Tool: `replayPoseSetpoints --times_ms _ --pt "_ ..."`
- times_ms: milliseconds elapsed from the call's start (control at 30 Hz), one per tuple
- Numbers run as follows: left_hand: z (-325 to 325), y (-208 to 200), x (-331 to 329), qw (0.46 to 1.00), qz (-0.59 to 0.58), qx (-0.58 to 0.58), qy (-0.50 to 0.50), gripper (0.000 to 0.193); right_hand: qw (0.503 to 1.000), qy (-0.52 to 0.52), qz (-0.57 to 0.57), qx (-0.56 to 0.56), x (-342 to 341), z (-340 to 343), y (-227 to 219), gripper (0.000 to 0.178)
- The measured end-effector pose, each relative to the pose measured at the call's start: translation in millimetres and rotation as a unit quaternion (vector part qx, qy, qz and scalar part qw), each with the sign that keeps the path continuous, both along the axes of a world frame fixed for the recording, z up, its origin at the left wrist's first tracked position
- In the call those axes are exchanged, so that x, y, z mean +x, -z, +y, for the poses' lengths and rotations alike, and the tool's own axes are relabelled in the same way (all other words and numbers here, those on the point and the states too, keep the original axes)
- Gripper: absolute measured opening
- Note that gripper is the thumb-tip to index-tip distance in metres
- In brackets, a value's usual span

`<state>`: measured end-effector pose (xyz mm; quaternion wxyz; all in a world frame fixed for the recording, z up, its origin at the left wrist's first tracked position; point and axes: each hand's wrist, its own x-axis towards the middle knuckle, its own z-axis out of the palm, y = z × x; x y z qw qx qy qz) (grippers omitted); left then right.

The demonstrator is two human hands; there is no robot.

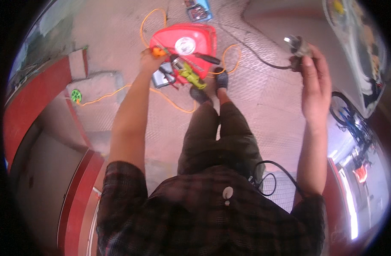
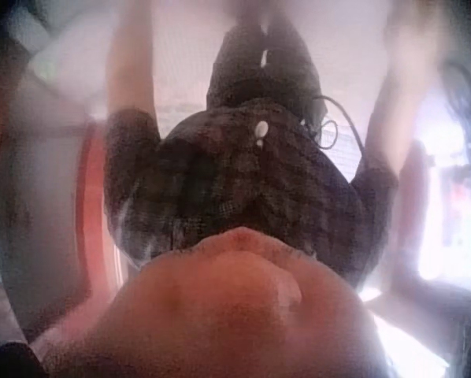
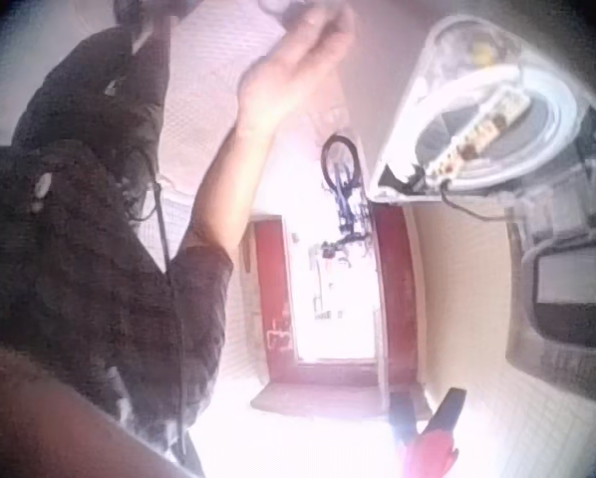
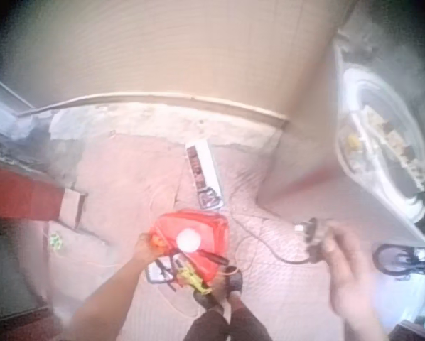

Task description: The person repairs a top-loading washing machine by connecting wires to the control panel and testing the circuit with a multimeter. They handle the control panel, multimeter, and wires while standing in a tiled room.

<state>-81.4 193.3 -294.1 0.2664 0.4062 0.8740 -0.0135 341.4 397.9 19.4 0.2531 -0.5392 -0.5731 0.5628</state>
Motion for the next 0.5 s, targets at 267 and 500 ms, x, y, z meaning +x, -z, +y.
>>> replayPoseSetpoints --times_ms 267,500 --pt "-17.7 -124.6 73.3 0.953 -0.149 0.259 -0.043 0.070 0.984 0.029 0.157 -0.078 -26.2 -1.1 -65.5 0.028" --pt "105.3 -363.9 169.2 0.854 -0.165 0.476 0.126 0.083 0.920 0.032 0.385 -0.070 -69.3 19.3 -215.9 0.021"
